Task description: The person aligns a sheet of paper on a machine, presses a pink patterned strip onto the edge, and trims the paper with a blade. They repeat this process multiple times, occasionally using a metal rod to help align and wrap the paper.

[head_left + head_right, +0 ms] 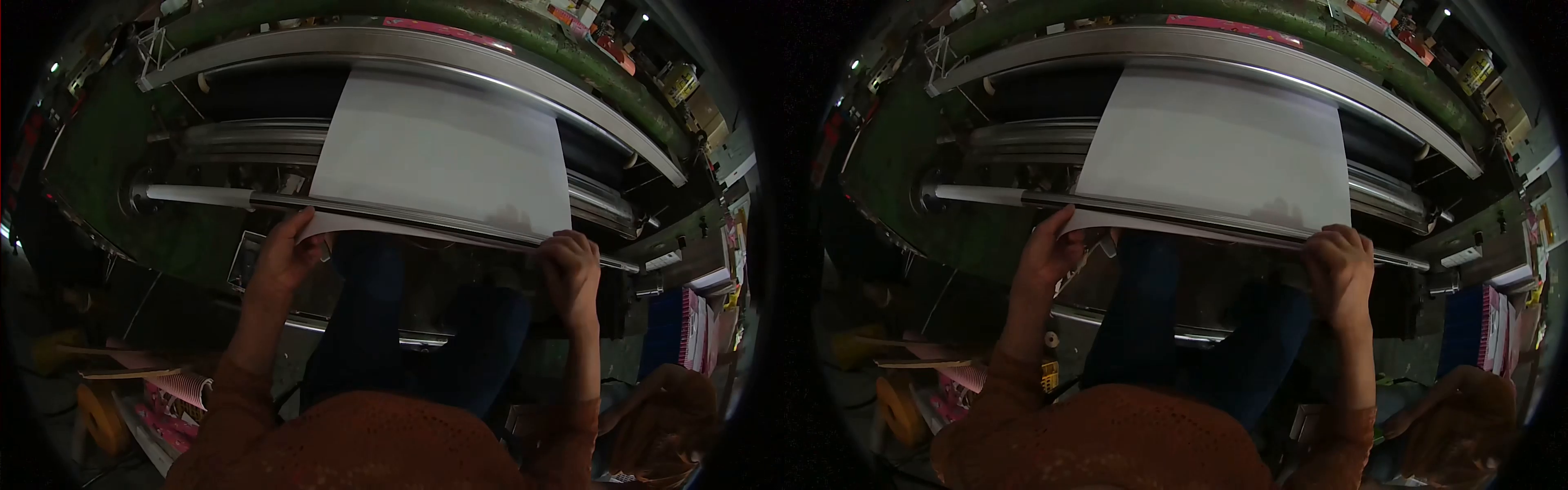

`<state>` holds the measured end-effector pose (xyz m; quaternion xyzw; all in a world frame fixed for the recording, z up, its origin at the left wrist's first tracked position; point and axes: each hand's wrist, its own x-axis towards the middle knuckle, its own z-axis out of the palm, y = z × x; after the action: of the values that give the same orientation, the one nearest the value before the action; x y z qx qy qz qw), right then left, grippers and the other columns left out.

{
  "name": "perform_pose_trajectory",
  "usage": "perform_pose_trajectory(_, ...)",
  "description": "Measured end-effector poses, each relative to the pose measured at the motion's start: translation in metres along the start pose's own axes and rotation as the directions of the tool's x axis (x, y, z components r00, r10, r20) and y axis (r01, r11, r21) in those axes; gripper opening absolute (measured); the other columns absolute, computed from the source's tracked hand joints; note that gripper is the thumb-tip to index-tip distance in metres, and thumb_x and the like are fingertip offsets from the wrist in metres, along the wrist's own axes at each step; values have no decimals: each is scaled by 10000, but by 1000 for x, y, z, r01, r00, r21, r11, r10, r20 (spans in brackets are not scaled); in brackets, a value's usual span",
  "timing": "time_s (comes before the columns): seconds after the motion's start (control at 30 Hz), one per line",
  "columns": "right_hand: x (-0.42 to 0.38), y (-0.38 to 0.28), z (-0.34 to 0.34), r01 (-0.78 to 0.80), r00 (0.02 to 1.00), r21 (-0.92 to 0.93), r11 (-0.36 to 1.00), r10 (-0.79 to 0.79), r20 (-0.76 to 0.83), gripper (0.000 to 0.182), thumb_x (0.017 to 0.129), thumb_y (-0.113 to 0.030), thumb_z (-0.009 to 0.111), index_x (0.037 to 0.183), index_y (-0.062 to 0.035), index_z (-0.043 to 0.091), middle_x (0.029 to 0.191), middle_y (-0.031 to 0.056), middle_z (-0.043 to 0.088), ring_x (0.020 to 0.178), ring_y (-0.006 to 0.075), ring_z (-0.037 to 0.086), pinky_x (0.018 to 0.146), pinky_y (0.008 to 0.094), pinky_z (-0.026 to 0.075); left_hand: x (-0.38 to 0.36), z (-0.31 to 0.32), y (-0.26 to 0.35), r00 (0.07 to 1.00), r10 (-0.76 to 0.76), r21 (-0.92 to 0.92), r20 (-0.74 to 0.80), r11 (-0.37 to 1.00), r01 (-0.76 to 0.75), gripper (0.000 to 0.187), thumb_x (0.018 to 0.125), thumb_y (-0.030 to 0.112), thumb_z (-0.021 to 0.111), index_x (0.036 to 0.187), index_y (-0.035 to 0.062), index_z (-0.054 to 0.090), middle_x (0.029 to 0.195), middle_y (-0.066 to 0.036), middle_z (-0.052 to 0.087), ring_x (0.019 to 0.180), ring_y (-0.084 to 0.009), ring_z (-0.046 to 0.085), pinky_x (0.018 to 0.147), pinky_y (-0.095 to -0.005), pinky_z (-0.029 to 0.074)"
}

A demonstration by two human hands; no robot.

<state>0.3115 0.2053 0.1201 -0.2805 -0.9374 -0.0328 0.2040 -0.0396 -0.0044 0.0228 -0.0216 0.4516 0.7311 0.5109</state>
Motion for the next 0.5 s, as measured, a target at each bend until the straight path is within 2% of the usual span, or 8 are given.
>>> perform_pose_trajectory(0.1, 37, 30, 17, 14, 998, 20, 1000, -15, 56, 295, 668, -140, 783, 922, -27, 683, 944, 102, 668, 963, 255, 625, 840, 375, 449, -14, 5, 8, 980, 183, -34, 76, 983, -181, 165, 943, 217, 579, 930, 64, 640, 748, -27, 630, 604, -111, 580, 532, -266, 441)
perform_pose_trajectory(0.13, 48, 36, 23, -202, 962, 208, 957, 154, 224, 216, 699, -124, 766, 861, -8, 682, 877, 100, 664, 867, 222, 628, 772, 351, 455, -20, 10, 5, 980, 182, -36, 76, 983, -180, 165, 943, 217, 579, 930, 64, 640, 748, -27, 630, 604, -111, 580, 532, -266, 441)
perform_pose_trajectory(0.2, 61, 43, 27, -482, 835, 407, 776, 265, 483, 153, 763, -102, 736, 804, 33, 676, 791, 109, 654, 723, 155, 611, 639, 290, 460, -34, 30, -13, 725, 687, 448, 47, 635, -630, 159, 925, 189, 594, 961, 45, 650, 769, -50, 642, 656, -165, 619, 616, -312, 499)
perform_pose_trajectory(0.23, 64, 47, 31, -482, 835, 406, 776, 267, 480, 153, 763, -102, 736, 804, 33, 676, 791, 109, 654, 723, 155, 611, 639, 290, 460, -36, 40, -30, 570, 744, 623, 349, 271, -734, 159, 901, 170, 609, 986, 42, 648, 851, -74, 645, 766, -204, 627, 694, -329, 505)
perform_pose_trajectory(0.27, 64, 54, 39, -427, 855, 438, 791, 197, 479, 156, 766, -109, 734, 807, 30, 679, 790, 103, 654, 734, 148, 608, 652, 291, 462, -36, 53, -47, 416, 647, 638, 639, -144, -756, 176, 878, 151, 624, 1011, 39, 645, 932, -99, 648, 876, -243, 636, 772, -346, 511)
perform_pose_trajectory(0.33, 64, 60, 48, -378, 867, 467, 799, 129, 482, 158, 768, -117, 733, 811, 28, 683, 788, 98, 654, 744, 142, 605, 666, 292, 464, -24, 86, -66, 184, 434, 427, 882, -570, -702, 272, 823, 133, 650, 1073, 29, 622, 1095, -134, 593, 1094, -295, 545, 914, -387, 459)
perform_pose_trajectory(0.43, 60, 61, 53, -373, 855, 384, 845, 152, 496, 183, 743, -153, 759, 794, 8, 687, 796, 109, 652, 788, 189, 619, 710, 315, 473, 29, 93, -88, 5, 348, 285, 938, -761, -583, 457, 749, 185, 711, 1156, 23, 581, 1168, -118, 542, 1098, -291, 509, 919, -410, 421)
perform_pose_trajectory(0.5, 48, 46, 58, -257, 958, 211, 943, 221, 181, 209, 730, -189, 770, 852, -39, 692, 886, 107, 659, 897, 248, 612, 791, 367, 456, 40, 94, -88, 44, 323, 294, 945, -786, -543, 484, 741, 219, 722, 1155, 19, 571, 1127, -115, 544, 1057, -286, 516, 887, -410, 426)
